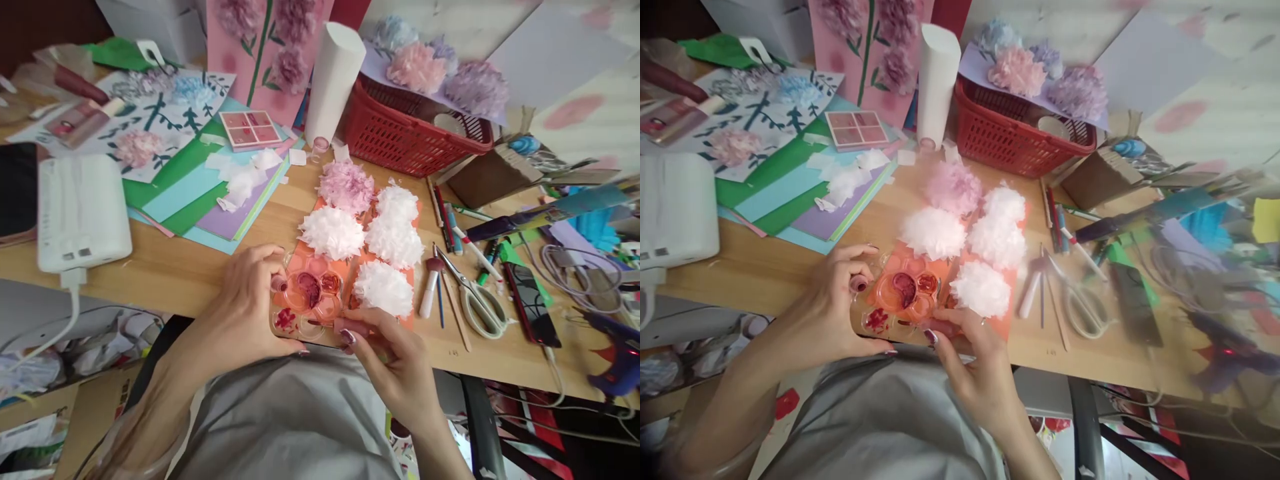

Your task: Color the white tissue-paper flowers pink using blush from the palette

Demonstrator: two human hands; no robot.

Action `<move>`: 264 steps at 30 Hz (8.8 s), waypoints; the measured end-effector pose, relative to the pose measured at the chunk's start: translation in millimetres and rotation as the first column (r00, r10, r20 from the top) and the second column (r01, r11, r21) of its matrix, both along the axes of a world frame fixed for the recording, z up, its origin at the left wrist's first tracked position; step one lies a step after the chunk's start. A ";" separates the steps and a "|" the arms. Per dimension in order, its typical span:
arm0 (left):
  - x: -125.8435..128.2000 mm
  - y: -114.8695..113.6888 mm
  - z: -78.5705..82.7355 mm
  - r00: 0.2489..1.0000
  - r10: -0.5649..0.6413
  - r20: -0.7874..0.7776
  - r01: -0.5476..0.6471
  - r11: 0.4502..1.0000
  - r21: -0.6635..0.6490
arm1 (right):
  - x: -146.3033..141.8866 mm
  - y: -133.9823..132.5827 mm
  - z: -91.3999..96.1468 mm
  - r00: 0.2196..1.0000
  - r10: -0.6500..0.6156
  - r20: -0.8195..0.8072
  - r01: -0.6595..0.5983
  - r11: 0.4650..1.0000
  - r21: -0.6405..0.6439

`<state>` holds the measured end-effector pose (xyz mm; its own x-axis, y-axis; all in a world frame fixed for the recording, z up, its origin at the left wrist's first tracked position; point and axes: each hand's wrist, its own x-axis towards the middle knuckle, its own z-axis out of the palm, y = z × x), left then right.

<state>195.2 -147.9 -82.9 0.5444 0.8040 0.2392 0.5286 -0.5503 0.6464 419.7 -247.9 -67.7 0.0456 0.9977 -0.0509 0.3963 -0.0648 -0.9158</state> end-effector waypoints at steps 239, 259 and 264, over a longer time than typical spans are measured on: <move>7.3 0.7 -0.9 0.997 0.020 -0.069 -0.007 0.982 0.189 | -14.3 9.2 51.3 0.850 0.013 0.527 -0.260 0.881 0.397; 24.3 -29.9 39.6 0.970 0.008 -0.243 0.017 0.995 0.099 | -42.6 19.6 19.9 0.924 -0.049 0.379 -0.197 0.790 0.581; 22.0 -34.8 44.9 0.944 0.054 -0.324 -0.080 0.994 -0.068 | -48.2 23.8 18.2 0.969 0.002 0.247 -0.149 0.802 0.579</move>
